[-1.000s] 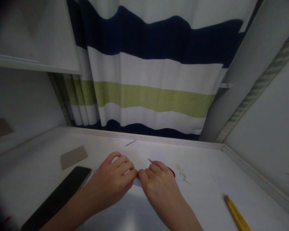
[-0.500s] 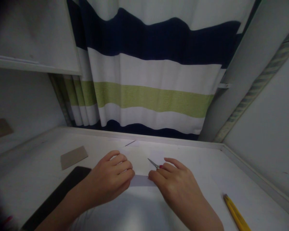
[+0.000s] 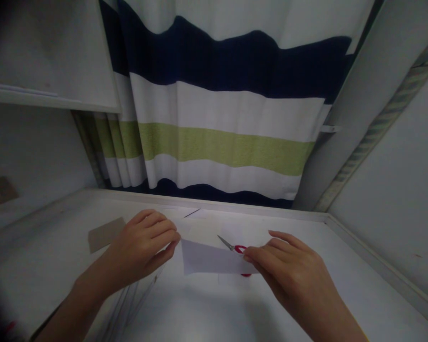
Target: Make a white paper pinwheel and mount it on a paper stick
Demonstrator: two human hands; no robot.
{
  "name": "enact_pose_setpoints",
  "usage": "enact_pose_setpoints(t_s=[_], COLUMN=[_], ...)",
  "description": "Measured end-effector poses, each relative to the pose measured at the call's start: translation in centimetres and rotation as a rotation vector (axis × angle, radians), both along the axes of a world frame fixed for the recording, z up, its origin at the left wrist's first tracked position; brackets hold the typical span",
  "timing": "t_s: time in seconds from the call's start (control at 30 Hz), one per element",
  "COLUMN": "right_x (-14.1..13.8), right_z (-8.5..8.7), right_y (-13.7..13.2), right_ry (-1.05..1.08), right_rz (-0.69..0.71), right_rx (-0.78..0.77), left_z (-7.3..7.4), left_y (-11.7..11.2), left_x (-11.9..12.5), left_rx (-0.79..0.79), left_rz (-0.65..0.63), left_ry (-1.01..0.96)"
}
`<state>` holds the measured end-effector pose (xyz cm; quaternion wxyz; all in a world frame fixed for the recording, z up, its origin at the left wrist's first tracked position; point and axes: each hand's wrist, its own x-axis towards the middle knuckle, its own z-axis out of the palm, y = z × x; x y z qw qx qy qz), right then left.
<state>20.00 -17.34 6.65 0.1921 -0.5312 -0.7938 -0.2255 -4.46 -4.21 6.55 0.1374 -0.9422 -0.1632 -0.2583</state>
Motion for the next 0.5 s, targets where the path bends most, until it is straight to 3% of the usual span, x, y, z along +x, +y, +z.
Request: enact_pose_setpoints(t_s=[0.13,0.27,0.37,0.43,0.5], right_x=[0.8,1.4,0.5,-0.6,-1.7], right_z=[-0.2,-0.2,-0.2,-0.3,-0.4], right_y=[-0.4,-1.0,-0.4,0.5,1.5], right_ry=[0.02,0.26,0.744,0.944,1.07], right_rz=[-0.019,-0.256,-0.385,-0.322,-0.232], right_rx=[0.031,0.212,0.29,0.267,0.138], left_z=[0.4,0.6,0.0,-0.5,-1.0], left_y=[0.5,1.8,1.8,1.0,0.0], left_x=[-0.8,-1.8,-1.3,-0.4,0.7], left_rx=[0.058,0.026,-0.265,-0.552,-0.795], left_rz=[0.043,0.177,0.048,-0.116,-0.289], left_ry=[-0.038,-0.099,-0.193,-0.235,-0.26])
